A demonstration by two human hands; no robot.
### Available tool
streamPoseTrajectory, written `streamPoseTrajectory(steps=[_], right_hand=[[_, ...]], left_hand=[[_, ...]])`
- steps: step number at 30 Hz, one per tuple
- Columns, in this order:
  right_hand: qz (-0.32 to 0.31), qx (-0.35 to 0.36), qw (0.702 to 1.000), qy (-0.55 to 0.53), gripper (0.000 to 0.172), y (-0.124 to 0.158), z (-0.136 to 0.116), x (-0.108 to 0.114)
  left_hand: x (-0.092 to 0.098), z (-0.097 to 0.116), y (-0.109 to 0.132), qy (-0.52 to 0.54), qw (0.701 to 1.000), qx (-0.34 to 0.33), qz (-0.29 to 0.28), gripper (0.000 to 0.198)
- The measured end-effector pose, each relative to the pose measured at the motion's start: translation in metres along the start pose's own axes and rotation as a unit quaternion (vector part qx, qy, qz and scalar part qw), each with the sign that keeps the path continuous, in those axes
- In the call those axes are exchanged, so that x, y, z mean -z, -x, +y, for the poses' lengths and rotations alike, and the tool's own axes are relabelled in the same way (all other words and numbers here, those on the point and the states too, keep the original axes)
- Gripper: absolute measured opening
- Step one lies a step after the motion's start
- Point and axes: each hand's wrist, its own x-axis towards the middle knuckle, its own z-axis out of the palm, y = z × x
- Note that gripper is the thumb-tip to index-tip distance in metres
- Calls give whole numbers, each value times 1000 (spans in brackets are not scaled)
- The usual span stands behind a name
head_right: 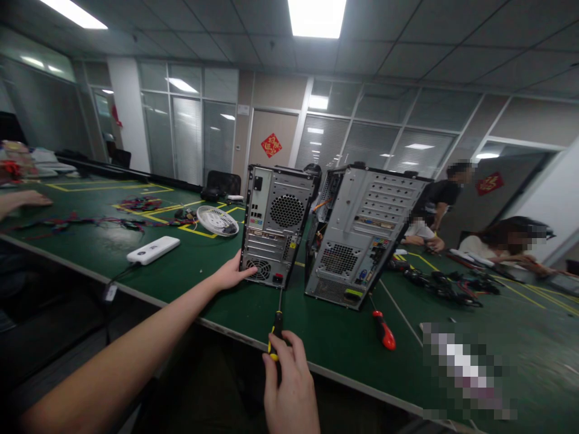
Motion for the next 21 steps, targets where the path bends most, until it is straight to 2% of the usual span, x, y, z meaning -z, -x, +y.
streamPoseTrajectory(steps=[12, 21], right_hand=[[-11, 18, 1000, 9, 26, 1, 0, -1], [-19, 0, 1000, 25, 26, -1, 2, -9]], left_hand=[[-1, -2, -1, 3, 1000, -12, -1, 90], [-2, -3, -1, 4, 1000, -14, 2, 92]])
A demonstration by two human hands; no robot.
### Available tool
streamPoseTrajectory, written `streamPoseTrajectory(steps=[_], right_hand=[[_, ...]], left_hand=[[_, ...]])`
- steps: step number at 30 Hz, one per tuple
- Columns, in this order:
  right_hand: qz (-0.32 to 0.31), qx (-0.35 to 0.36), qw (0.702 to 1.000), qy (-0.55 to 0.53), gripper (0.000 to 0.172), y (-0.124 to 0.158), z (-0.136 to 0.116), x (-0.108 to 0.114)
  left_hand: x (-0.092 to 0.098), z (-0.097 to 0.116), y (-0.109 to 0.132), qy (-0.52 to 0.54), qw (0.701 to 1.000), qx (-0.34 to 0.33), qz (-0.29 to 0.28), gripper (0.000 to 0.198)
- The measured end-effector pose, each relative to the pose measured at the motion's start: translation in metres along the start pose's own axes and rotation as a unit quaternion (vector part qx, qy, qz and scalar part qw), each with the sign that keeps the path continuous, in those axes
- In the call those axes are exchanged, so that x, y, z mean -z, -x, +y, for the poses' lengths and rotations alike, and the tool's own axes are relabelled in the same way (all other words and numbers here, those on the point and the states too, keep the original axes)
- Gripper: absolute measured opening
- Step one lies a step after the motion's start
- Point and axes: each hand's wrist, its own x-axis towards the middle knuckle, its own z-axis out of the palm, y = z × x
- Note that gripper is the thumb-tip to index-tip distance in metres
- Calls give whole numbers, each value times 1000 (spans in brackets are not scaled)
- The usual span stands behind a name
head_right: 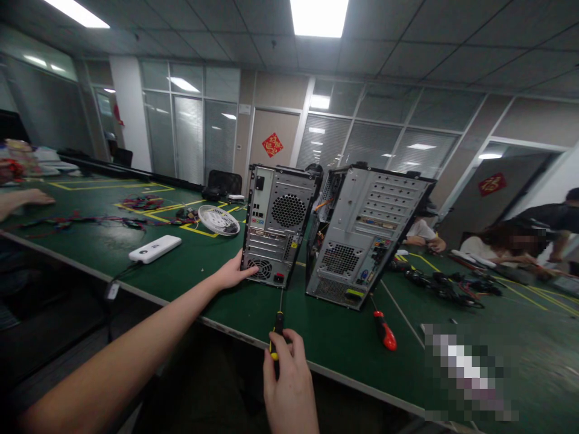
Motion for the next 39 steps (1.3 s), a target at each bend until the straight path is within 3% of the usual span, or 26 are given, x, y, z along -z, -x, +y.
streamPoseTrajectory(steps=[6, 11, 17, 26, 39], right_hand=[[-26, -69, 996, 55, 32, -7, -9, 0], [-107, -144, 970, 163, 36, -32, -22, 5], [-179, -163, 943, 229, 31, -52, -26, 9], [-135, -150, 946, 254, 36, -35, -23, 6], [-140, -152, 941, 268, 37, -43, -23, 6]], left_hand=[[0, -1, 0, 6, 1000, -6, -1, 93], [-1, -2, -1, 1, 1000, -2, 0, 92], [-1, -3, -2, 12, 1000, -9, 2, 92], [0, -3, -1, 3, 1000, -4, -1, 96], [0, -5, -1, 4, 1000, 5, -2, 97]])
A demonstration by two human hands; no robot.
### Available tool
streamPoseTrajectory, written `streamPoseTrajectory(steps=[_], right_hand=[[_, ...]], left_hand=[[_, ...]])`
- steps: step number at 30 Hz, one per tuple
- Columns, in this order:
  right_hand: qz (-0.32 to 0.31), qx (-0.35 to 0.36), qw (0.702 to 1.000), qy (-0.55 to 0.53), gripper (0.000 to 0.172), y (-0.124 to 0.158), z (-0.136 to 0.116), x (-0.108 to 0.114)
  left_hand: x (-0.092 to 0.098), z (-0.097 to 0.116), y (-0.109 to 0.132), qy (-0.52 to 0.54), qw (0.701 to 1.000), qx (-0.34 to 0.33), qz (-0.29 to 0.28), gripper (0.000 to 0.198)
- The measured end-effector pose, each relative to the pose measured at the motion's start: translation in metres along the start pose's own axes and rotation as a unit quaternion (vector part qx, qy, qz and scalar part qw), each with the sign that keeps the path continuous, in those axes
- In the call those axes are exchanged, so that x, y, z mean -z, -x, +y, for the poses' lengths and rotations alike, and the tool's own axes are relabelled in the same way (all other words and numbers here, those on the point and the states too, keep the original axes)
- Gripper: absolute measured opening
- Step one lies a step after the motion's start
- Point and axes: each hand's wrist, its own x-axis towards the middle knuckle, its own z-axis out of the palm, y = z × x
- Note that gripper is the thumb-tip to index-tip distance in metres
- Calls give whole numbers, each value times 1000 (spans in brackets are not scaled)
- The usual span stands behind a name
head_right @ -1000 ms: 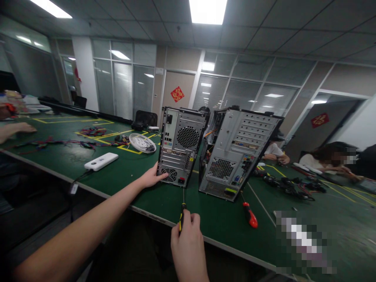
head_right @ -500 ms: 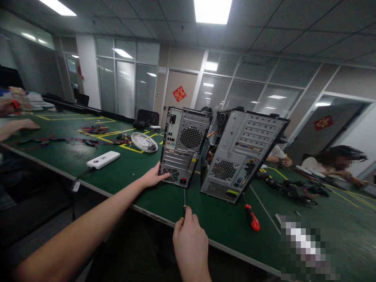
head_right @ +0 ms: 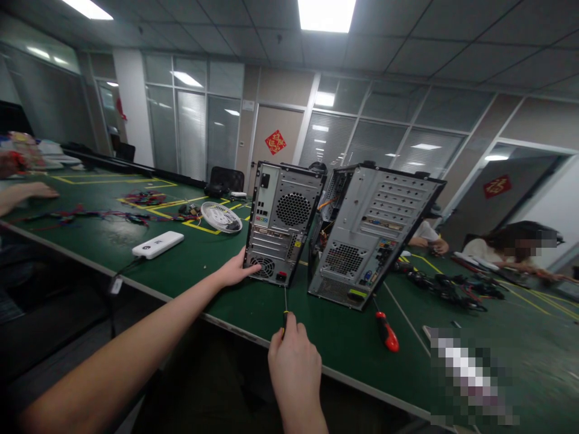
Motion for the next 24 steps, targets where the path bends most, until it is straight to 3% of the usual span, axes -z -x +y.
streamPoseTrajectory(steps=[17, 24], right_hand=[[-3, 1, 1000, -8, 36, -2, -1, 0], [-13, 0, 1000, -22, 34, -4, -3, 4]], left_hand=[[0, 2, 1, 9, 1000, -5, 5, 90], [0, 4, 1, 0, 1000, 1, 1, 97]])
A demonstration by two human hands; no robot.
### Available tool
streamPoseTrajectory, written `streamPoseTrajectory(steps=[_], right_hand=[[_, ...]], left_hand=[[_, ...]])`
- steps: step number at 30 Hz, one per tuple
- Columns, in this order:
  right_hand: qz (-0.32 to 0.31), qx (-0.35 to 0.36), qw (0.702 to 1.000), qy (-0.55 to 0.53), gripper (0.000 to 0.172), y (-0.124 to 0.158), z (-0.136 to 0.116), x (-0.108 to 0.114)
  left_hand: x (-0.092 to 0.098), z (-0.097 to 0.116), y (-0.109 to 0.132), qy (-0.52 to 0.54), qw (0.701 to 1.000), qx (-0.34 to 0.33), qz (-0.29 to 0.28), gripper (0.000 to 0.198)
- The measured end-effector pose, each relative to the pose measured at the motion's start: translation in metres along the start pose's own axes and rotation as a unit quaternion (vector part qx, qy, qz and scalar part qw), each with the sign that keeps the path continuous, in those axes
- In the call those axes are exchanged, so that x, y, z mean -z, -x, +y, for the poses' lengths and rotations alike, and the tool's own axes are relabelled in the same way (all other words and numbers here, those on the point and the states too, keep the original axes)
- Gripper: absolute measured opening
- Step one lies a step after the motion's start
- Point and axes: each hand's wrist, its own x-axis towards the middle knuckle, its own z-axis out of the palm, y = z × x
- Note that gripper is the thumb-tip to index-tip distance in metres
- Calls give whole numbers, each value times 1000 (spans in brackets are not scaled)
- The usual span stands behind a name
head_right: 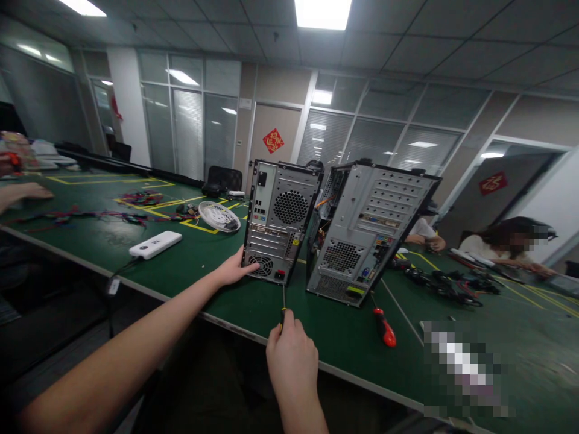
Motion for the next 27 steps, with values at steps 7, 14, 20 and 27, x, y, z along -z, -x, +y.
streamPoseTrajectory(steps=[7, 14, 20, 27], right_hand=[[1, 3, 1000, -17, 28, 0, -1, 1], [10, 9, 1000, 2, 30, -1, 4, -1], [8, 3, 1000, -11, 27, -1, -1, 0], [-5, -1, 1000, -30, 23, -1, -4, 4]], left_hand=[[0, 1, 0, 3, 1000, 5, 0, 97], [1, 5, 1, 14, 1000, 3, 4, 97], [1, 4, 1, 5, 1000, 5, 0, 96], [1, 3, 1, 0, 1000, 11, 2, 97]])
